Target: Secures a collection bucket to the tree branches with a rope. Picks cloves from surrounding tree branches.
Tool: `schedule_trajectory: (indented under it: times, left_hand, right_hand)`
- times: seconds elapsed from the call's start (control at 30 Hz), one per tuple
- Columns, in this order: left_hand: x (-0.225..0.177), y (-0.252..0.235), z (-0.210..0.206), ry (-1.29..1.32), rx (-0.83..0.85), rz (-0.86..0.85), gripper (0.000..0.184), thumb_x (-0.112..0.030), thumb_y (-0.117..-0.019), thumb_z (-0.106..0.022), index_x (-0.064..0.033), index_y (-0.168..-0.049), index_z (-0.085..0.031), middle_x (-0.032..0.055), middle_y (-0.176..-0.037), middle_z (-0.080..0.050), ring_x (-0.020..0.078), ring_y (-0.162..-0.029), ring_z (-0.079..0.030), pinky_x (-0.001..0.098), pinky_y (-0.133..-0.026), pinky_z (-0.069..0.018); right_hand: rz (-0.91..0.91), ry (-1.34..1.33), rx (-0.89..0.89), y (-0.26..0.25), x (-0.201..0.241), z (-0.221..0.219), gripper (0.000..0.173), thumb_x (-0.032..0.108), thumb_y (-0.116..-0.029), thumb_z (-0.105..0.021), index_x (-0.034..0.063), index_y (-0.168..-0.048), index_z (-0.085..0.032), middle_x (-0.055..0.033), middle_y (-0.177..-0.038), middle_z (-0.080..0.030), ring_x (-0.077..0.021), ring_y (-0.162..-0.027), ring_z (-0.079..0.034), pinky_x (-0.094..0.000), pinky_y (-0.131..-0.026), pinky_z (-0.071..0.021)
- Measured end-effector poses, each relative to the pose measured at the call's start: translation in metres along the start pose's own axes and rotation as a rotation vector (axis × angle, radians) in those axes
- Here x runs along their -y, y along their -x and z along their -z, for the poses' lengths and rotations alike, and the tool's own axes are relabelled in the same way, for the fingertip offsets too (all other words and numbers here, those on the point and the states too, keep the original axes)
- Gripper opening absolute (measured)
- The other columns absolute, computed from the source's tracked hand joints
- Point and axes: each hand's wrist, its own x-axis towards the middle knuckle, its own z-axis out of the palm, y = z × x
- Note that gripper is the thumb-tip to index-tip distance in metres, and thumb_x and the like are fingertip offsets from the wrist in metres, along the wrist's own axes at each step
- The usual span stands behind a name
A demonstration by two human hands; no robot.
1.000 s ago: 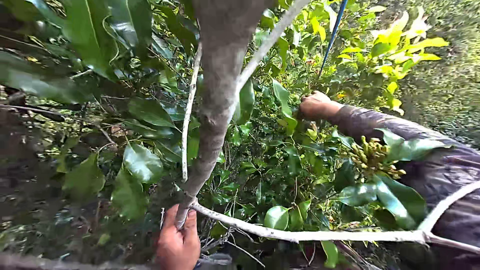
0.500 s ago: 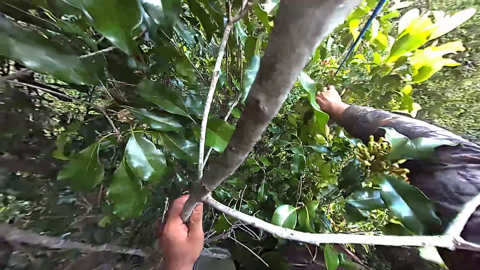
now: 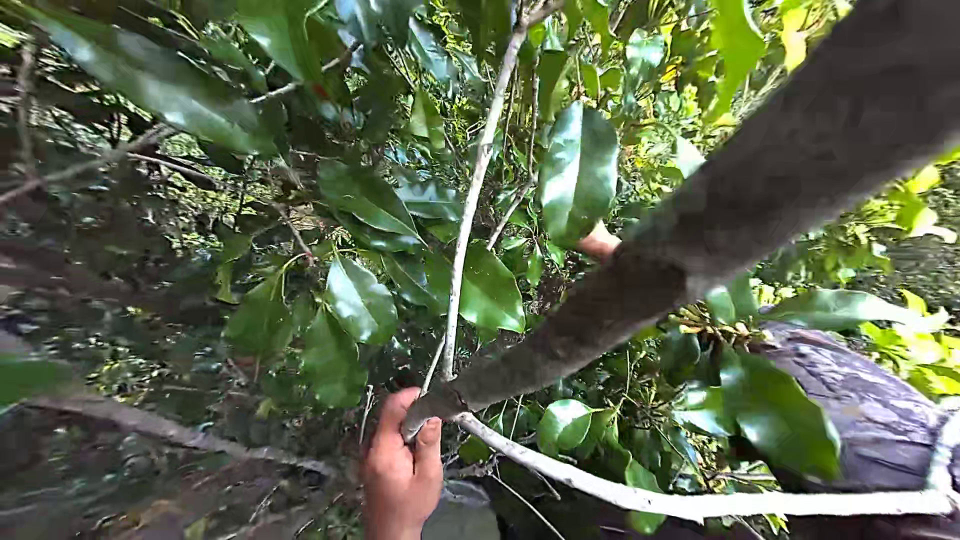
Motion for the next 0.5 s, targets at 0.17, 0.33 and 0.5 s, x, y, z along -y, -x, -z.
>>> schedule_trajectory:
  times: [0.17,0.33,0.5]
  left_hand:
    - [0.007,-0.001,0.0,-0.002,0.01,0.003,0.056,-0.052,-0.1049,-0.047,0.0016,-0.109,-0.064,0.0002,-0.081,-0.064,-0.0067,-0.071,-0.058,0.0138,-0.067,-0.0513]
    - [0.011,-0.003,-0.003,0.014,0.003,-0.002,0.055,-0.053,-0.1053,-0.047,-0.0016,-0.111,-0.064,-0.0014,-0.084,-0.064,-0.0066,-0.073,-0.059,0.0142,-0.069,-0.0519]
    - [0.006,-0.008,-0.006,-0.004,0.017,0.017,0.06,-0.054,-0.1055,-0.044,0.0013,-0.11,-0.065,0.0019,-0.078,-0.062,-0.0025,-0.068,-0.059,0.0173,-0.065,-0.0518]
  right_hand:
    - [0.131,-0.399,0.167,-0.019,-0.01,0.016,0.017,0.0,-0.1063,-0.042,-0.0099,-0.112,-0.055,-0.0082,-0.089,-0.061,-0.0048,-0.075,-0.058,-0.0169,-0.071,-0.05]
    - [0.133,-0.878,0.569,0.001,-0.029,0.015,0.025,0.016,-0.1037,-0.041,0.0148,-0.098,-0.065,0.002,-0.077,-0.069,-0.0012,-0.051,-0.052,-0.0166,-0.046,-0.0422]
    - [-0.131,-0.398,0.527,0.051,0.021,-0.012,0.029,0.014,-0.1107,-0.037,-0.0033,-0.109,-0.06,-0.0027,-0.078,-0.053,-0.0058,-0.061,-0.044,-0.0222,-0.059,-0.0414]
